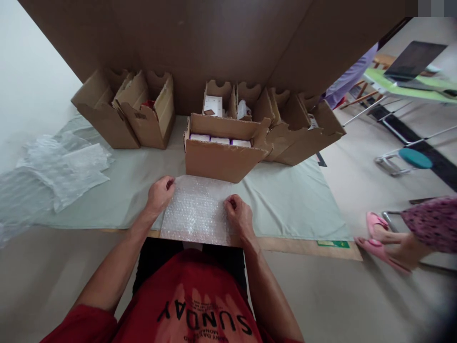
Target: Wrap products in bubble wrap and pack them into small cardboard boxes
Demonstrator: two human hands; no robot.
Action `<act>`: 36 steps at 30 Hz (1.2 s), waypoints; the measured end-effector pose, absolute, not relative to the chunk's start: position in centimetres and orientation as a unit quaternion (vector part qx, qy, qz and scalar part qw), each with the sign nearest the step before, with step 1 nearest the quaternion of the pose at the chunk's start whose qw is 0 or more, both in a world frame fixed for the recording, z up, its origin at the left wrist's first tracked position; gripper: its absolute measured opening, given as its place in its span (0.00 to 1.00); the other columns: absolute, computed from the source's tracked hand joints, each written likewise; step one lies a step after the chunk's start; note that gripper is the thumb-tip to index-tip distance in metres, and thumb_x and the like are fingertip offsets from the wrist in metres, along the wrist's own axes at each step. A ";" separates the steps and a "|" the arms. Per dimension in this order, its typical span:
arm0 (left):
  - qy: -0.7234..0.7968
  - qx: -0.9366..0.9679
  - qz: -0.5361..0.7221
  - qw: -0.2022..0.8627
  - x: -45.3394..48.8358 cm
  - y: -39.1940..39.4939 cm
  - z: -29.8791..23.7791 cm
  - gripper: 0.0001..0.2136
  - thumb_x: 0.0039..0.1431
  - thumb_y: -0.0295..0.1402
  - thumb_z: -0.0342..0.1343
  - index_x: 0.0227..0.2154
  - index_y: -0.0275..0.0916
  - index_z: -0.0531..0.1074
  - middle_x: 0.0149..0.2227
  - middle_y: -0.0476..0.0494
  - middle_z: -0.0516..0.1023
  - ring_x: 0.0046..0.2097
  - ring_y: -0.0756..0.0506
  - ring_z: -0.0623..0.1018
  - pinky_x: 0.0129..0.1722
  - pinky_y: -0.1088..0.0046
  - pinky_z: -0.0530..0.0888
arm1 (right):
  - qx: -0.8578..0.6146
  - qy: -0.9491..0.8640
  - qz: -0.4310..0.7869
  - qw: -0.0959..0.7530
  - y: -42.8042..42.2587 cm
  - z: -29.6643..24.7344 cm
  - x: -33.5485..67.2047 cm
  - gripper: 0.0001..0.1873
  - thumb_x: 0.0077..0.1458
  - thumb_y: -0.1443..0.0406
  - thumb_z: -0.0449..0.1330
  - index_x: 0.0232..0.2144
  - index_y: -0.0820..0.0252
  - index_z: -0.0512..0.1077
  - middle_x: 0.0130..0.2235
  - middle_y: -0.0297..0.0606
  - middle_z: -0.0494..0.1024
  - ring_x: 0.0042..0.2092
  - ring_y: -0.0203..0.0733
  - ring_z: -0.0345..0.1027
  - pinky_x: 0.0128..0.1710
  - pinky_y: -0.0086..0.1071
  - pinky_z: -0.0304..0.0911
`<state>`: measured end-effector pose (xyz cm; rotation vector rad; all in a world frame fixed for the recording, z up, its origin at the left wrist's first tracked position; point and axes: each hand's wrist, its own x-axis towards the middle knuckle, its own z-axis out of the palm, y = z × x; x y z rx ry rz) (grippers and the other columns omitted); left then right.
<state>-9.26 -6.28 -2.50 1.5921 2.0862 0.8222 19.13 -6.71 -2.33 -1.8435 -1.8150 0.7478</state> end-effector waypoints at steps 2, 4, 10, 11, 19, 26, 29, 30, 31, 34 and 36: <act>0.743 0.568 0.298 0.187 -9.1 -6.2 -2.5 0.13 0.56 0.34 0.51 0.39 0.37 0.78 0.38 0.40 0.84 0.39 0.42 0.80 0.43 0.66 0.74 | -0.663 -0.658 0.270 0.233 -6.7 -2.5 19.2 0.10 0.57 0.60 0.53 0.32 0.56 0.72 0.30 0.36 0.77 0.32 0.41 0.70 0.33 0.31 0.54; 0.740 0.568 0.306 0.191 -9.2 -6.3 -2.5 0.12 0.56 0.33 0.51 0.38 0.37 0.78 0.37 0.40 0.83 0.38 0.42 0.80 0.42 0.66 0.75 | -0.660 -0.656 0.271 0.246 -6.7 -2.8 19.3 0.10 0.57 0.60 0.52 0.32 0.56 0.72 0.30 0.36 0.77 0.32 0.41 0.69 0.33 0.31 0.55; 0.728 0.528 0.375 0.222 -9.9 -8.9 -2.6 0.16 0.54 0.35 0.53 0.43 0.36 0.77 0.35 0.42 0.82 0.36 0.44 0.80 0.40 0.68 0.76 | -0.656 -0.654 0.268 0.265 -6.6 -3.3 19.4 0.11 0.57 0.60 0.51 0.34 0.56 0.72 0.30 0.36 0.77 0.31 0.41 0.68 0.33 0.32 0.55; 0.725 0.528 0.383 0.220 -9.9 -9.6 -2.6 0.16 0.55 0.35 0.52 0.44 0.36 0.76 0.36 0.42 0.82 0.36 0.44 0.80 0.40 0.68 0.76 | -0.655 -0.653 0.269 0.269 -6.6 -3.3 19.4 0.11 0.57 0.60 0.51 0.35 0.56 0.72 0.30 0.36 0.77 0.30 0.41 0.68 0.33 0.32 0.55; 0.716 0.598 0.323 0.158 -9.5 -12.2 -3.3 0.15 0.55 0.34 0.52 0.43 0.37 0.77 0.42 0.38 0.80 0.43 0.40 0.79 0.48 0.62 0.76 | -0.627 -0.651 0.304 0.302 -6.7 -3.4 20.2 0.11 0.55 0.57 0.53 0.33 0.56 0.70 0.27 0.35 0.75 0.27 0.40 0.64 0.30 0.32 0.54; 0.738 0.585 0.288 0.173 -9.3 -9.6 -3.0 0.21 0.55 0.33 0.55 0.51 0.34 0.75 0.46 0.36 0.80 0.43 0.40 0.80 0.47 0.62 0.76 | -0.620 -0.647 0.316 0.311 -6.7 -3.4 20.3 0.10 0.54 0.57 0.54 0.32 0.56 0.69 0.24 0.32 0.72 0.25 0.38 0.61 0.28 0.32 0.51; 0.744 0.565 0.294 0.202 -9.5 -8.8 -2.8 0.24 0.54 0.32 0.55 0.54 0.32 0.73 0.47 0.35 0.81 0.41 0.40 0.80 0.45 0.63 0.76 | -0.616 -0.646 0.322 0.317 -6.7 -3.6 20.4 0.08 0.54 0.58 0.54 0.31 0.56 0.68 0.23 0.30 0.70 0.25 0.38 0.59 0.28 0.32 0.51; 0.744 0.557 0.298 0.215 -9.6 -8.6 -2.8 0.25 0.53 0.33 0.56 0.55 0.32 0.72 0.47 0.35 0.81 0.40 0.41 0.80 0.44 0.63 0.76 | -0.613 -0.645 0.325 0.320 -6.7 -3.6 20.4 0.08 0.54 0.58 0.54 0.31 0.56 0.68 0.22 0.30 0.70 0.25 0.38 0.59 0.28 0.31 0.51; 0.744 0.549 0.305 0.229 -9.7 -8.4 -2.8 0.26 0.52 0.33 0.56 0.55 0.32 0.72 0.47 0.35 0.81 0.39 0.42 0.80 0.43 0.64 0.76 | -0.610 -0.644 0.329 0.323 -6.6 -3.7 20.5 0.08 0.54 0.58 0.54 0.31 0.55 0.68 0.22 0.30 0.70 0.25 0.38 0.59 0.28 0.31 0.51; 0.733 0.519 0.340 0.280 -9.9 -7.9 -2.9 0.27 0.49 0.34 0.57 0.54 0.32 0.73 0.45 0.37 0.82 0.35 0.45 0.79 0.40 0.67 0.75 | -0.602 -0.637 0.348 0.333 -6.6 -3.8 20.5 0.09 0.53 0.58 0.54 0.31 0.56 0.68 0.23 0.30 0.70 0.25 0.38 0.60 0.28 0.31 0.52; 0.713 0.490 0.377 0.331 -9.9 -7.5 -3.1 0.26 0.48 0.35 0.57 0.52 0.32 0.73 0.41 0.39 0.81 0.31 0.48 0.77 0.34 0.71 0.74 | -0.599 -0.631 0.359 0.339 -6.6 -3.8 20.5 0.09 0.53 0.58 0.54 0.32 0.56 0.68 0.23 0.30 0.70 0.25 0.38 0.60 0.27 0.31 0.52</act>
